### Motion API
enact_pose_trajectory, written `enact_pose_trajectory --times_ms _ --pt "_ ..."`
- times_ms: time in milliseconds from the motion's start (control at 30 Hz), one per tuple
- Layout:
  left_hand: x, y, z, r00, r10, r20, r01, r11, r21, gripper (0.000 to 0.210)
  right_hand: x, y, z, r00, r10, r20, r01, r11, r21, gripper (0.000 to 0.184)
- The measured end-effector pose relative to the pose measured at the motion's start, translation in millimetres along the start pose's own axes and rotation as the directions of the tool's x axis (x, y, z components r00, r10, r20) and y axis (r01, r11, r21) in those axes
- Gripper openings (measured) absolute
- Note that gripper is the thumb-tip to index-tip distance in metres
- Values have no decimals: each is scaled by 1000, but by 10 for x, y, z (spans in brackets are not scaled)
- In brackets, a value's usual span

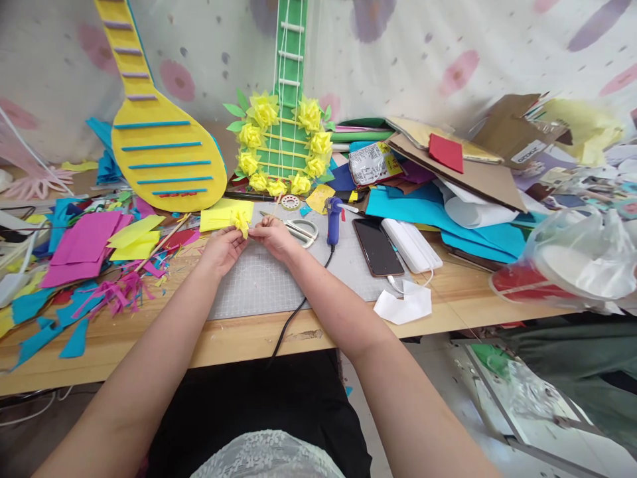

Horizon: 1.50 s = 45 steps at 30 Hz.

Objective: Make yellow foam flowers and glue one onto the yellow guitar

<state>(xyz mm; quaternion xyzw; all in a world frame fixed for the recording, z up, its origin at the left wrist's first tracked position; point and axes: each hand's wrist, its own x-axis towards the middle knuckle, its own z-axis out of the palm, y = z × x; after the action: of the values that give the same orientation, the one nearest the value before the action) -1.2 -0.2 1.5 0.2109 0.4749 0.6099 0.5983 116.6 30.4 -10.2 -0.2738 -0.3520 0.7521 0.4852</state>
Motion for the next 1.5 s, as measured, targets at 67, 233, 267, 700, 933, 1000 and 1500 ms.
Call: enact_pose_trajectory --times_ms 67,233,267,700,933,1000,1500 --pt "13 -14 -3 1000 27 -15 -27 999 21 20 9 7 -6 1000 0 -11 0 1000 3 48" --pt "19 -52 13 986 133 -103 -119 984 133 28 31 16 -19 997 17 -70 -16 1000 16 51" --pt "15 -58 20 981 159 -115 -139 977 163 31 33 16 -19 997 20 -76 -19 1000 14 51" --pt "-101 29 55 995 -43 -85 53 992 112 6 73 19 -58 991 -16 -129 35 989 143 44" --pt "-89 47 90 935 -333 121 350 922 -165 15 95 48 -77 997 12 -72 -2 990 141 42" --pt "-70 56 102 938 -334 96 348 910 -227 13 106 61 -83 997 19 -73 -8 989 149 41" --pt "-48 16 124 976 -210 -50 178 913 -367 10 117 117 -75 996 -23 -83 33 992 118 44"
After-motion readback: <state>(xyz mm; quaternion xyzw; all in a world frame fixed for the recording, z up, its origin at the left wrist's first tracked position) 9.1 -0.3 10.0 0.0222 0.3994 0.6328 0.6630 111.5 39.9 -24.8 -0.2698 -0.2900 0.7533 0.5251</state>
